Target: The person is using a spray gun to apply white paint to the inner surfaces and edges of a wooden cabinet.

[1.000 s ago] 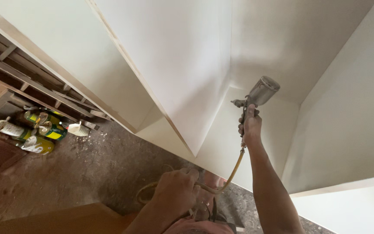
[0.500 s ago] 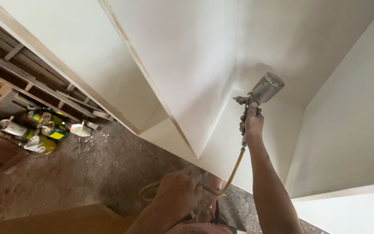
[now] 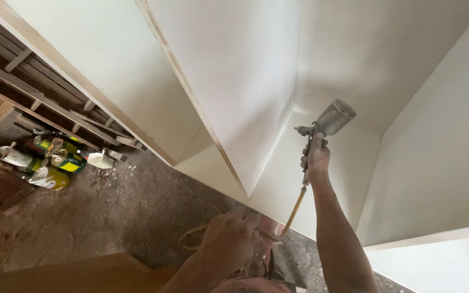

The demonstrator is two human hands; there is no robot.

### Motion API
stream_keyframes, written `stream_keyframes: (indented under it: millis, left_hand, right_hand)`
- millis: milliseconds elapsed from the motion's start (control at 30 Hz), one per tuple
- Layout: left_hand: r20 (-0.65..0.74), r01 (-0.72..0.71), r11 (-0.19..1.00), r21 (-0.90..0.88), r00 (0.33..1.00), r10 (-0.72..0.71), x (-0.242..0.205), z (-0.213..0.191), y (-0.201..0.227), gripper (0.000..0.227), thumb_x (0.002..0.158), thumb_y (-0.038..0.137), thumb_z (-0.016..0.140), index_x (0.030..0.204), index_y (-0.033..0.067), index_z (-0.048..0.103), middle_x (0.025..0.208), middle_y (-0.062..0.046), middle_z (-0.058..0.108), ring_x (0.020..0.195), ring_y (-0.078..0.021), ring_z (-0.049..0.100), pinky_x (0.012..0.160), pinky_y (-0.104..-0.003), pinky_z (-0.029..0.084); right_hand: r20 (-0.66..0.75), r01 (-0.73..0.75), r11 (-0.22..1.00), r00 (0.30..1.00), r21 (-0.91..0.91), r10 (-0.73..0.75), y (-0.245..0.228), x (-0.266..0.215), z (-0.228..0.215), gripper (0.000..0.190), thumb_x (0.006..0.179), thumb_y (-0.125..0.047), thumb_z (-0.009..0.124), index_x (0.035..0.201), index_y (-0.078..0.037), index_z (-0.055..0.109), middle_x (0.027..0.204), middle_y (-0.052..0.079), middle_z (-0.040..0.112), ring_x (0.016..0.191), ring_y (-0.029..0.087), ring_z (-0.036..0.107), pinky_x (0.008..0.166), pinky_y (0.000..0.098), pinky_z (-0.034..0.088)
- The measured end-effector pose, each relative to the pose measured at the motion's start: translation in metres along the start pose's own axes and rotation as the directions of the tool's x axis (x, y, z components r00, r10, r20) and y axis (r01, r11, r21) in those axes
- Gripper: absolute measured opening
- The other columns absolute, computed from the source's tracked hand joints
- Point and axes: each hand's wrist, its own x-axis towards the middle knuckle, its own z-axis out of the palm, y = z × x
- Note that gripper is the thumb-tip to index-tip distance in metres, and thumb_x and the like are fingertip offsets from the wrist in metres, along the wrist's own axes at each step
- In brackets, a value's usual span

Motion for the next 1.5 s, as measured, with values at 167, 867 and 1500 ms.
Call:
stream_keyframes:
  millis: [167, 867, 1500]
  left_hand:
    - [-0.082, -0.082, 0.995, 0.059, 0.993, 0.086, 0.001, -0.004, 0.001, 0.033, 0.081, 0.015, 0.077, 0.105, -0.002, 0.063, 0.093, -0.018, 0.069, 0.083, -0.033, 0.071, 0.078, -0.048, 0.057]
    - [-0.431, -0.198, 0.973, 0.117, 0.873, 0.229, -0.02, -0.113, 0.022, 0.015, 0.087, 0.017, 0.076, 0.098, 0.0062, 0.072, 0.09, -0.01, 0.073, 0.08, -0.0212, 0.072, 0.08, -0.039, 0.061]
    - [-0.416, -0.14, 0.98, 0.143, 0.89, 0.188, -0.013, -0.127, 0.048, 0.02, 0.086, 0.019, 0.078, 0.096, 0.0023, 0.072, 0.088, -0.013, 0.072, 0.078, -0.0244, 0.073, 0.07, -0.039, 0.061]
  right_hand:
    - [-0.026, 0.008, 0.993, 1.0, -0.12, -0.011, -0.003, 0.002, 0.01, 0.057, 0.105, -0.061, 0.042, 0.084, -0.008, 0.05, 0.067, 0.002, 0.051, 0.043, 0.01, 0.045, 0.034, 0.027, 0.036]
    - [0.127, 0.305, 0.947, 0.94, 0.101, -0.316, -0.213, -0.095, 0.075, 0.056, 0.104, -0.059, 0.046, 0.084, -0.008, 0.054, 0.066, 0.003, 0.053, 0.043, 0.012, 0.046, 0.035, 0.0292, 0.037]
    - [0.157, 0.353, 0.927, 0.916, 0.125, -0.369, -0.236, -0.106, 0.064, 0.058, 0.103, -0.062, 0.039, 0.08, -0.011, 0.053, 0.063, 0.001, 0.053, 0.041, 0.011, 0.046, 0.034, 0.0292, 0.039]
